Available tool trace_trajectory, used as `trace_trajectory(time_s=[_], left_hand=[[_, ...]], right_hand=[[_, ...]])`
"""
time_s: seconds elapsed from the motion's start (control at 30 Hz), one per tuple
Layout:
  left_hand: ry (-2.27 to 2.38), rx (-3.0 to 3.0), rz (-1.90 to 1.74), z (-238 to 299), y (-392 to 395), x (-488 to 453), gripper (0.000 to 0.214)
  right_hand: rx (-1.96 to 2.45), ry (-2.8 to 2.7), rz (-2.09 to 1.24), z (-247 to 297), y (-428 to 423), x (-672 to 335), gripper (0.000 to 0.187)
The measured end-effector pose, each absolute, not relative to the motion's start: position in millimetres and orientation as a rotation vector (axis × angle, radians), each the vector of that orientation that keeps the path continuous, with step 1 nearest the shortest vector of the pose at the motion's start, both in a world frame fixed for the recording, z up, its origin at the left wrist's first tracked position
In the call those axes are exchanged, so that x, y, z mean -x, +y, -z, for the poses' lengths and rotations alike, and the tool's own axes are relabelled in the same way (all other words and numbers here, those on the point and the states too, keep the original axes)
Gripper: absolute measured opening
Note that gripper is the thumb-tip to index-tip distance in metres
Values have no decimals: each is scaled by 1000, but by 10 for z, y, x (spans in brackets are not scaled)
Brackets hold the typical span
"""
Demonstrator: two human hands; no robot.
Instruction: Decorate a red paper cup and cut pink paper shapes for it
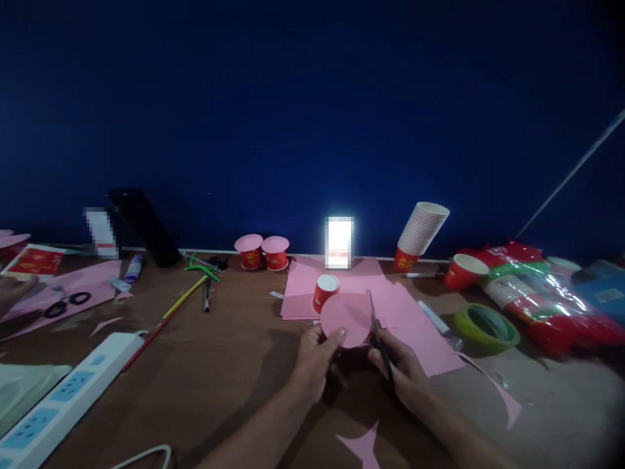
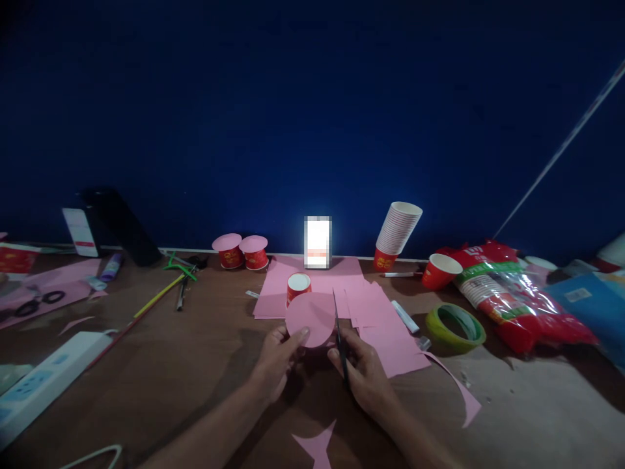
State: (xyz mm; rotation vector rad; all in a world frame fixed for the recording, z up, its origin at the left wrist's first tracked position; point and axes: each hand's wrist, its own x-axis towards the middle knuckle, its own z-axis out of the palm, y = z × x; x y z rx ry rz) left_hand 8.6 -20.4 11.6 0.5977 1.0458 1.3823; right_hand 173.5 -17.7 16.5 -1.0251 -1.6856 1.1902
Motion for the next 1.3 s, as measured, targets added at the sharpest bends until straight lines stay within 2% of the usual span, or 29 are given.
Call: trace_trajectory(time_s=[1.3], left_hand=[[1047, -590, -1385, -216, -229, -93, 31]], right_hand=[[1073, -1682, -1204, -136, -175, -1753, 34]])
